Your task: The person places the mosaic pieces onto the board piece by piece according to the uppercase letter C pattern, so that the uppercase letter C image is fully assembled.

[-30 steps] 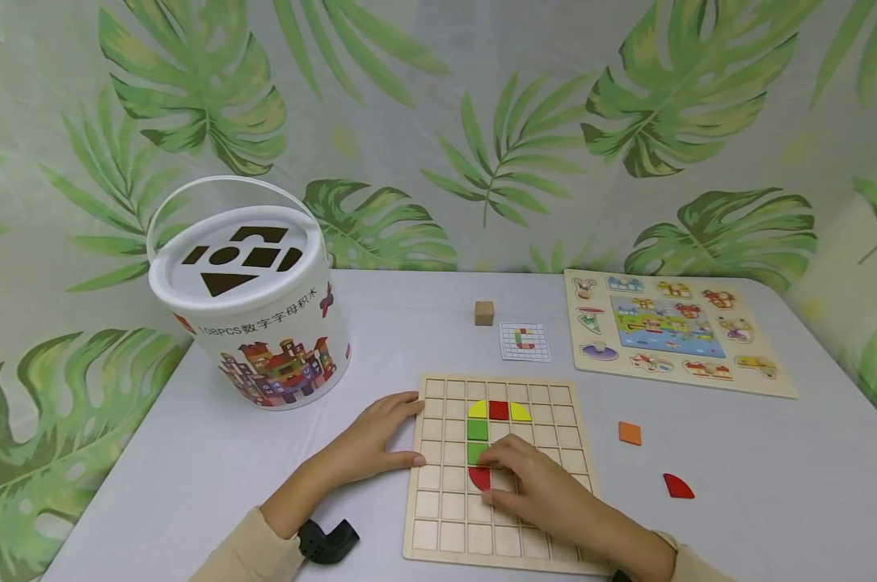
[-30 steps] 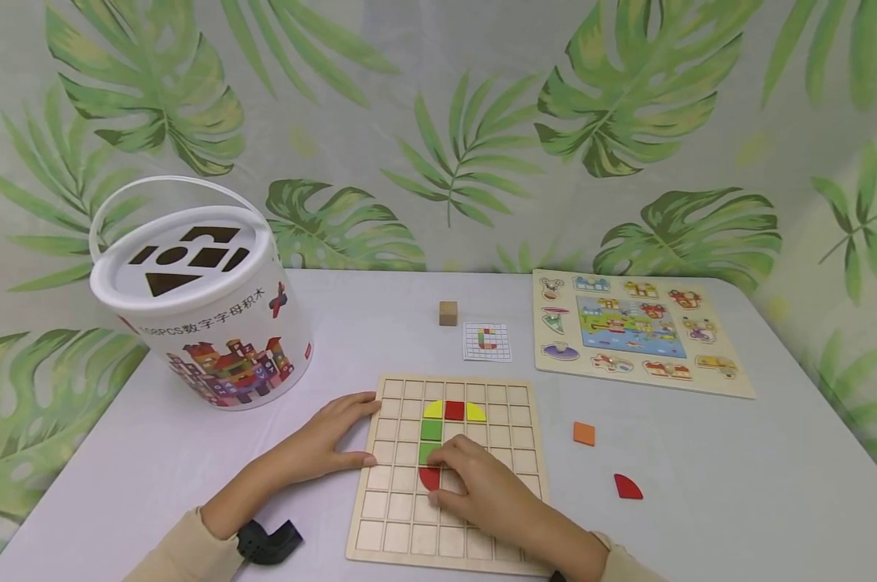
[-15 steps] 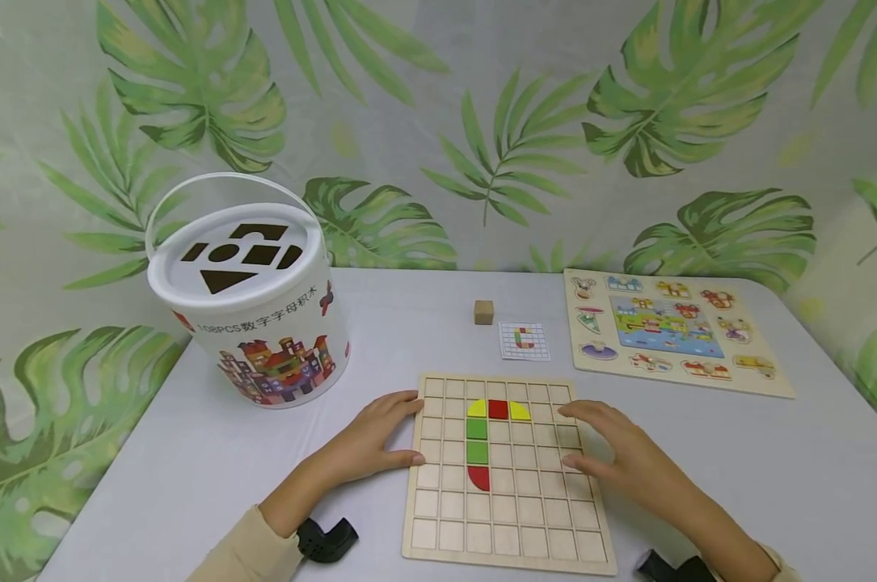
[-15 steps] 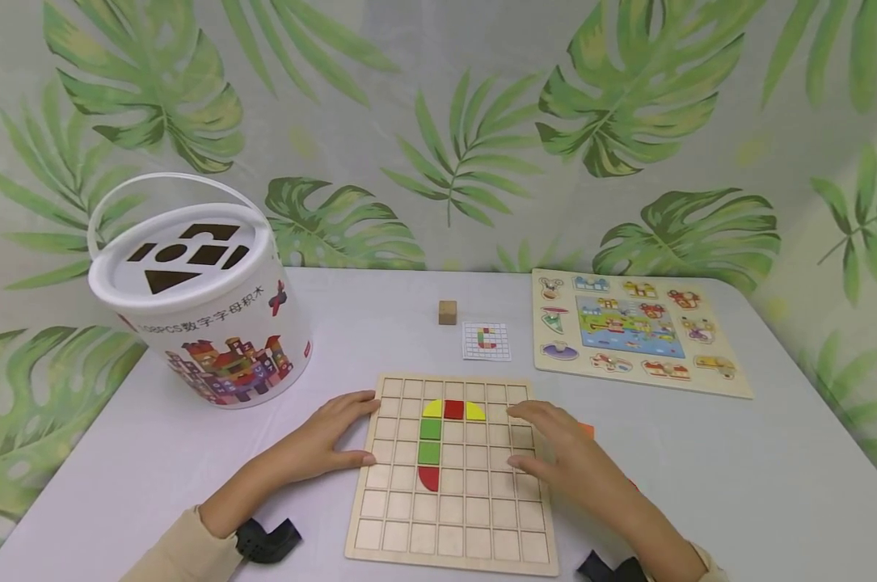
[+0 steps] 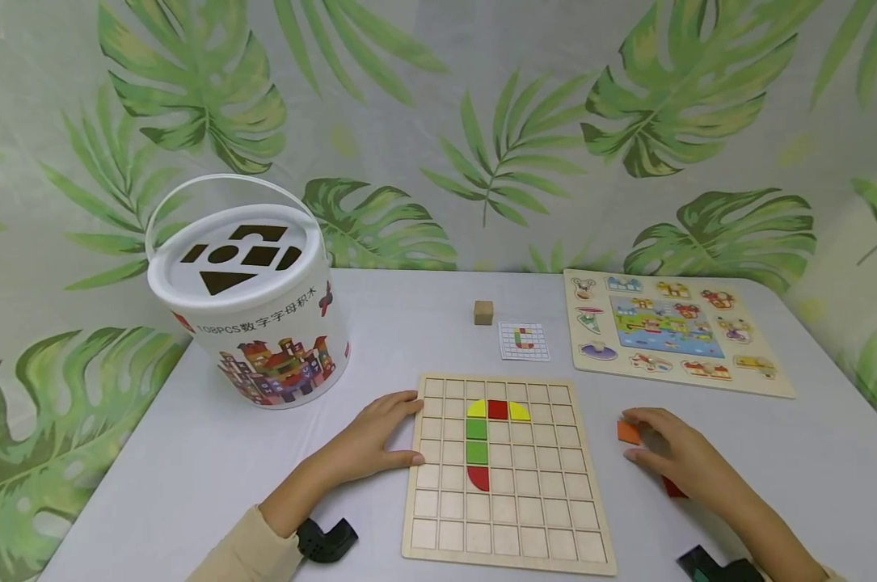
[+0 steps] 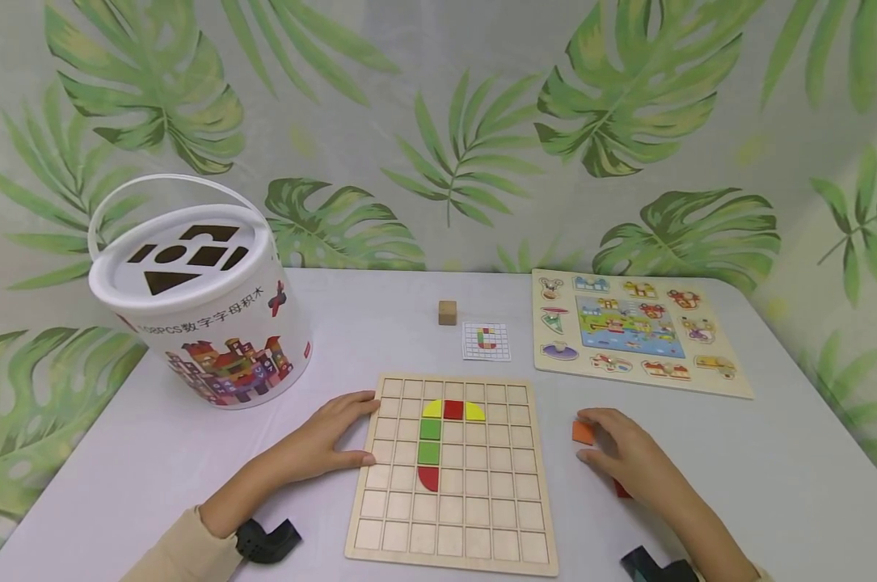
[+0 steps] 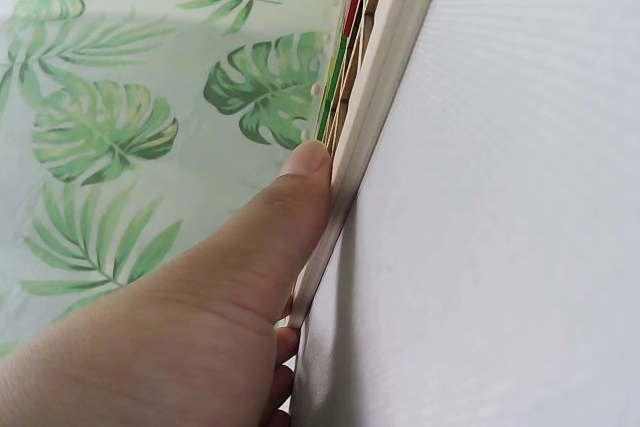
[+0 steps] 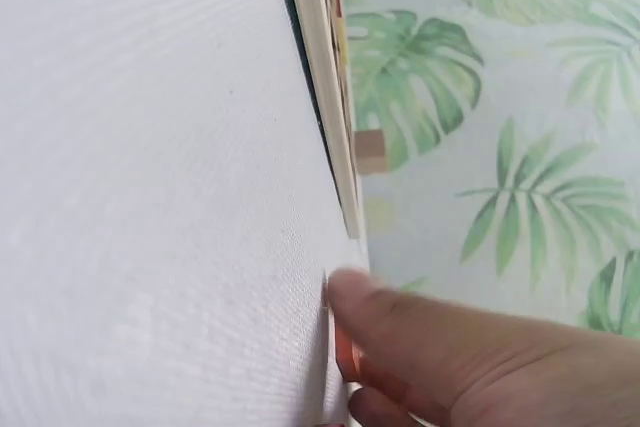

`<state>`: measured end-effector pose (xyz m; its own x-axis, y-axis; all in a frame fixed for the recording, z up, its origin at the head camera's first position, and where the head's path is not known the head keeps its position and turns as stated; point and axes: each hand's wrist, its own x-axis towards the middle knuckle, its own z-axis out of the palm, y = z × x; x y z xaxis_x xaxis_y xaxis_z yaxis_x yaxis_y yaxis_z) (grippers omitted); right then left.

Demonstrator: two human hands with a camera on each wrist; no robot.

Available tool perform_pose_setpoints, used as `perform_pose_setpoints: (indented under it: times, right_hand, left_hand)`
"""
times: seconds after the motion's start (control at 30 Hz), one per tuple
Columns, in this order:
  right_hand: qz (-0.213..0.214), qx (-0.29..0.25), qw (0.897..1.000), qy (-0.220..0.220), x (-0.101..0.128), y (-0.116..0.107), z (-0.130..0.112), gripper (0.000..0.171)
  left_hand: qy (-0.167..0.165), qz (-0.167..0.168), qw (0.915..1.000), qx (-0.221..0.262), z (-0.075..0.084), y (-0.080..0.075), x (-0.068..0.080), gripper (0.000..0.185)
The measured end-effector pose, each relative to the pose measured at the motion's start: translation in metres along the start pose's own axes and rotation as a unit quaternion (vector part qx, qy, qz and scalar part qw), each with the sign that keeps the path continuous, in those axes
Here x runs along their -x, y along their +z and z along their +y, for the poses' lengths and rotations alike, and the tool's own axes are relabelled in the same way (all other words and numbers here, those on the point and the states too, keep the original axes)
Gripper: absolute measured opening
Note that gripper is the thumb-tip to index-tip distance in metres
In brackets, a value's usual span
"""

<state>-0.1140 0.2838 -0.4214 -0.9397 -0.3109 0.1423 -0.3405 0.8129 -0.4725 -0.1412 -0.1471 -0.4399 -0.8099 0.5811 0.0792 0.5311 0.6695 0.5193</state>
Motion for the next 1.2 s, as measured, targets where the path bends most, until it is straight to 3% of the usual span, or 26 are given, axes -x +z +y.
perform_pose_setpoints:
  times: [0.23,0.47,0.53,0.8,1.07,1.2]
  right_hand:
    - [0.006,0.004,1.0,0.012,-0.003,0.0,0.001,0.026]
    - [0.011,-0.011,1.0,0.017,-0.002,-0.002,-0.009,0.028]
    - [0.021,-0.012,1.0,0.006,-0.001,-0.003,-0.016,0.029]
    - [0.085,-0.017,0.991,-0.104,-0.005,0.0,-0.055,0.037]
    - [0.055,-0.061,0.982,-0.168,-0.01,0.024,-0.092,0.034]
    - [0.012,-0.062,0.983,-0.174,-0.011,0.039,-0.104,0.026]
  left_hand:
    - [-0.001,0.0,1.0,0.001,-0.001,0.0,0.001,0.08]
    - [-0.003,-0.001,1.0,0.0,-0.001,0.0,0.001,0.079]
    - [-0.002,0.0,1.0,-0.001,-0.001,0.0,0.001,0.08]
    - [-0.003,-0.001,1.0,0.001,-0.002,0.001,0.0,0.08]
    - [-0.002,-0.002,1.0,0.001,-0.001,0.001,0.0,0.079]
    - [-0.004,-0.003,1.0,0.004,-0.001,0.001,0.0,0.079]
